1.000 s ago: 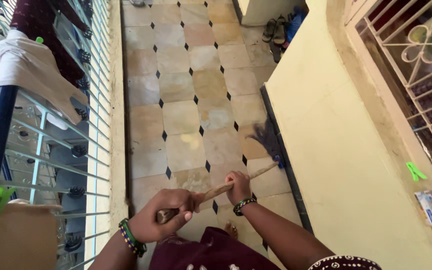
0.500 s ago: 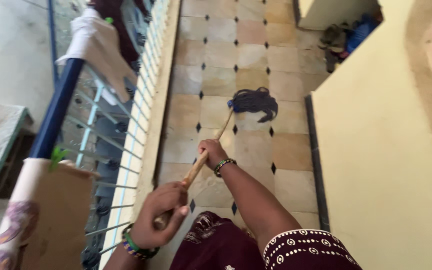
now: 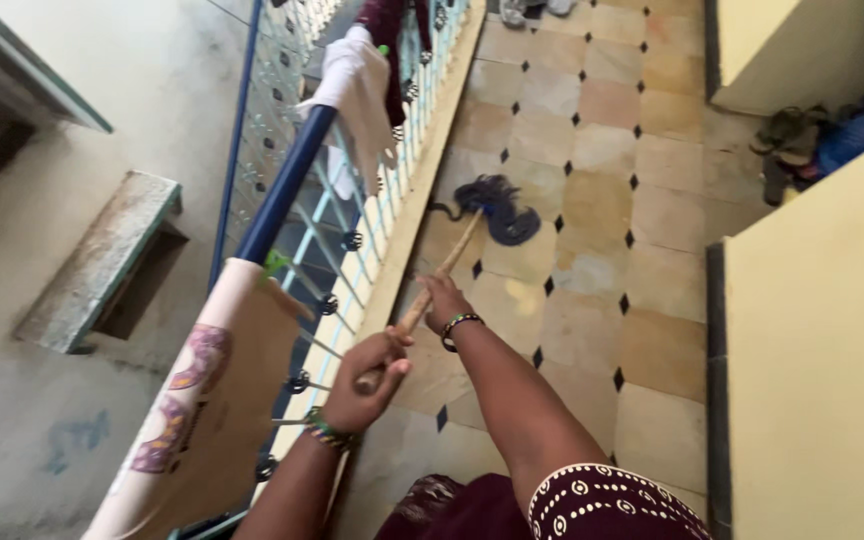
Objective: The person sweeps the floor with a broom and then rinses a mop head in a bucket of water.
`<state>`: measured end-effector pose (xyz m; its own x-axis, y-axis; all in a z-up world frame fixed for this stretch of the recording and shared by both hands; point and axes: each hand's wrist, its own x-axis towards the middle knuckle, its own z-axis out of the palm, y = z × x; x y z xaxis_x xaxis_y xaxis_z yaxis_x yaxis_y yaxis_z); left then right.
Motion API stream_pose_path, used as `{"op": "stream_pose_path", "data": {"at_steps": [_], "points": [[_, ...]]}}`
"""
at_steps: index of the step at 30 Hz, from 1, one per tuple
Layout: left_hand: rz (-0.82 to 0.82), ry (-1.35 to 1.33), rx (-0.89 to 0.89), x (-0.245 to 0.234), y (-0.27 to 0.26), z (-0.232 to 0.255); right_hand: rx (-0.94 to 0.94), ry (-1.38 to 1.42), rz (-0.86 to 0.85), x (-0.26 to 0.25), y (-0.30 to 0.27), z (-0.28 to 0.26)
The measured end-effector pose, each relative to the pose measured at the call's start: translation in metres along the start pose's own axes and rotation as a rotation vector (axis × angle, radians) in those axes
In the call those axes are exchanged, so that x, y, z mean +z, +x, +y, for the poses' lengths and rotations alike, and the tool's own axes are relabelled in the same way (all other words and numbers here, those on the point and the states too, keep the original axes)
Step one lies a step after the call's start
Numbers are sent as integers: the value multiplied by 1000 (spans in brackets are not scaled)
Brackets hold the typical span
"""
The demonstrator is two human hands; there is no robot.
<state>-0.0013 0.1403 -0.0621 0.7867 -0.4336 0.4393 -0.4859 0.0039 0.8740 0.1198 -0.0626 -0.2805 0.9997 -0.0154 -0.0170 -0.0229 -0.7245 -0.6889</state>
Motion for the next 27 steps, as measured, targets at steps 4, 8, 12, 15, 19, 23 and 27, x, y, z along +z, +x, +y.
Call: {"op": "stream_pose_path", "data": {"at_steps": [4, 8, 12, 15, 19, 23, 27], "points": [[-85, 119, -113, -14, -19, 9, 56, -172, -242, 29, 14, 11], [-200, 270, 0, -41, -35, 43, -236, -111, -77, 63, 14, -8], [-172, 241, 30, -60, -41, 75, -9, -95, -131, 47, -16, -68], [-224, 273, -5, -85, -40, 117, -253, -68, -104, 29, -60, -112], [-289, 85, 360, -117, -21, 182, -437, 13, -120, -9, -113, -177], [-85, 41, 215, -109, -22, 189, -434, -88, -165, -31, -99, -188], [-208, 177, 171, -95, -26, 115, -257, -129, -65, 15, -54, -117]]}}
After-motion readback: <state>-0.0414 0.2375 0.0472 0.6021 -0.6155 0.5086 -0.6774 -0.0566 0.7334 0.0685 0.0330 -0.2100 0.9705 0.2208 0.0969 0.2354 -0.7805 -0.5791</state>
